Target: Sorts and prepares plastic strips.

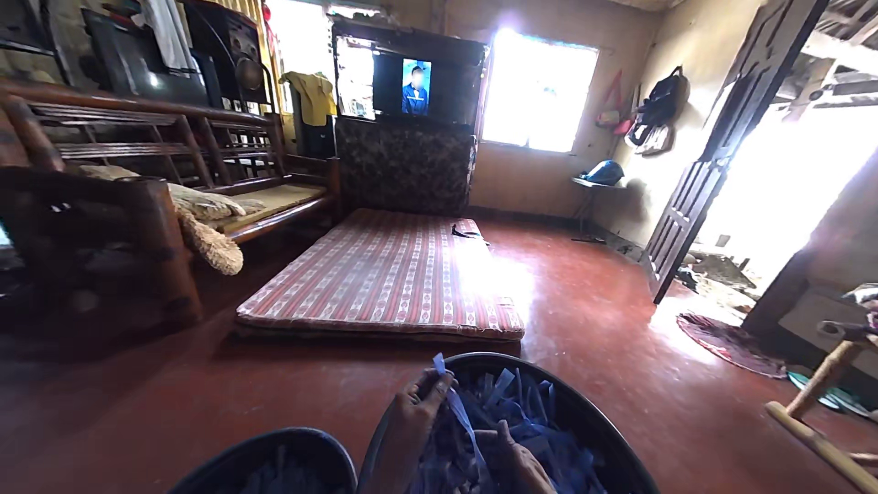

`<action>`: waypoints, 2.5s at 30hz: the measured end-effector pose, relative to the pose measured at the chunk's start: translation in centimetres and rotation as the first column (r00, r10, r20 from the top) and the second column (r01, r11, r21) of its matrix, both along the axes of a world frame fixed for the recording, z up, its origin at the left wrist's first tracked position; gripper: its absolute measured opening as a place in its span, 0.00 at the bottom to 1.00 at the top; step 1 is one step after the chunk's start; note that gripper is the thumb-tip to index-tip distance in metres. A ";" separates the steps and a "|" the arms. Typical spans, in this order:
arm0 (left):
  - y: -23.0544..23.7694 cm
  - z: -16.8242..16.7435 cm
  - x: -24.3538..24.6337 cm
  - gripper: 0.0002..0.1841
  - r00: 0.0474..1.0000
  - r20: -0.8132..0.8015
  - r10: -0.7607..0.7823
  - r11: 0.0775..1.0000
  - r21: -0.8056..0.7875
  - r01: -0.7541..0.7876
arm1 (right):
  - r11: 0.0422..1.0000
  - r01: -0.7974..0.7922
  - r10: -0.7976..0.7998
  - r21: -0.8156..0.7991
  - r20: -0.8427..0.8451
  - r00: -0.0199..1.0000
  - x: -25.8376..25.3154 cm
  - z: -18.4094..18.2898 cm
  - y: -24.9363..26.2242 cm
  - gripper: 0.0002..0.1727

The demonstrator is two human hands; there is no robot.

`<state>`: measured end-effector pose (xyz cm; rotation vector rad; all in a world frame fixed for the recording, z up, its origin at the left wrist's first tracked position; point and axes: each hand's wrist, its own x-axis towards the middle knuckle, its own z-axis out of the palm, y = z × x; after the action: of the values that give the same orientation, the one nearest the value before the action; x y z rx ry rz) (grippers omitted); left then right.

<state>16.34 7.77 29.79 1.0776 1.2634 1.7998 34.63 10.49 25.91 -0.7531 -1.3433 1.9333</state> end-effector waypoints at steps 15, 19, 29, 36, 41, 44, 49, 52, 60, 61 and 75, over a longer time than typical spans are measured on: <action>-0.3 -1.5 1.1 0.10 0.881 0.287 -0.376 0.904 -0.096 0.417 | 0.965 0.052 -0.063 0.256 0.036 0.997 0.9 0.9 0.3 0.10; -0.1 -1.5 2.1 0.05 0.944 0.092 -0.317 0.925 -0.187 0.330 | 0.965 0.022 -0.034 0.262 0.040 0.999 1.4 0.8 0.6 0.09; 0.3 0.5 -1.8 0.09 0.959 0.285 -0.001 0.994 -0.104 0.032 | 0.918 -0.060 0.037 0.391 0.066 0.997 1.4 0.9 0.6 0.08; -0.4 2.5 -4.3 0.10 0.879 0.445 0.171 0.982 -0.007 -0.188 | 0.855 -0.125 0.059 0.504 0.145 0.988 1.0 1.0 0.3 0.08; -1.9 3.7 -5.8 0.13 0.914 0.337 0.228 0.939 0.174 -0.298 | 0.721 -0.168 -0.076 0.673 0.318 0.945 1.1 0.6 0.7 0.10; -3.6 4.2 -9.1 0.13 0.935 0.115 0.336 0.879 0.318 -0.355 | 0.619 -0.139 -0.279 0.773 0.382 0.881 2.2 0.2 1.6 0.11; -6.8 0.6 -14.4 0.14 0.904 -0.153 0.400 0.898 0.264 -0.352 | 0.644 0.181 -0.492 0.743 0.221 0.842 3.9 0.5 3.9 0.12; -8.8 -5.8 -16.7 0.15 0.828 -0.417 0.375 0.924 0.102 -0.368 | 0.669 0.272 -0.524 0.692 0.179 0.833 4.6 0.9 4.1 0.12; -13.3 -19.3 -18.3 0.18 0.761 -0.625 -0.175 0.669 -0.642 -0.374 | 0.775 0.117 -0.431 0.621 0.384 0.816 4.5 0.7 4.4 0.12; -12.9 -20.3 -18.7 0.18 0.769 -0.612 -0.185 0.629 -0.675 -0.386 | 0.797 0.048 -0.396 0.602 0.460 0.795 4.5 0.7 4.5 0.12; -3.4 -3.3 -14.8 0.18 0.483 -0.873 -0.072 0.948 -0.210 -0.239 | 0.779 -0.619 0.005 0.102 0.985 0.170 1.7 -1.9 4.9 0.17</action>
<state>1.56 4.36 26.46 1.8778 2.1326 0.9571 36.35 15.37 24.02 -1.6221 -2.8758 1.0529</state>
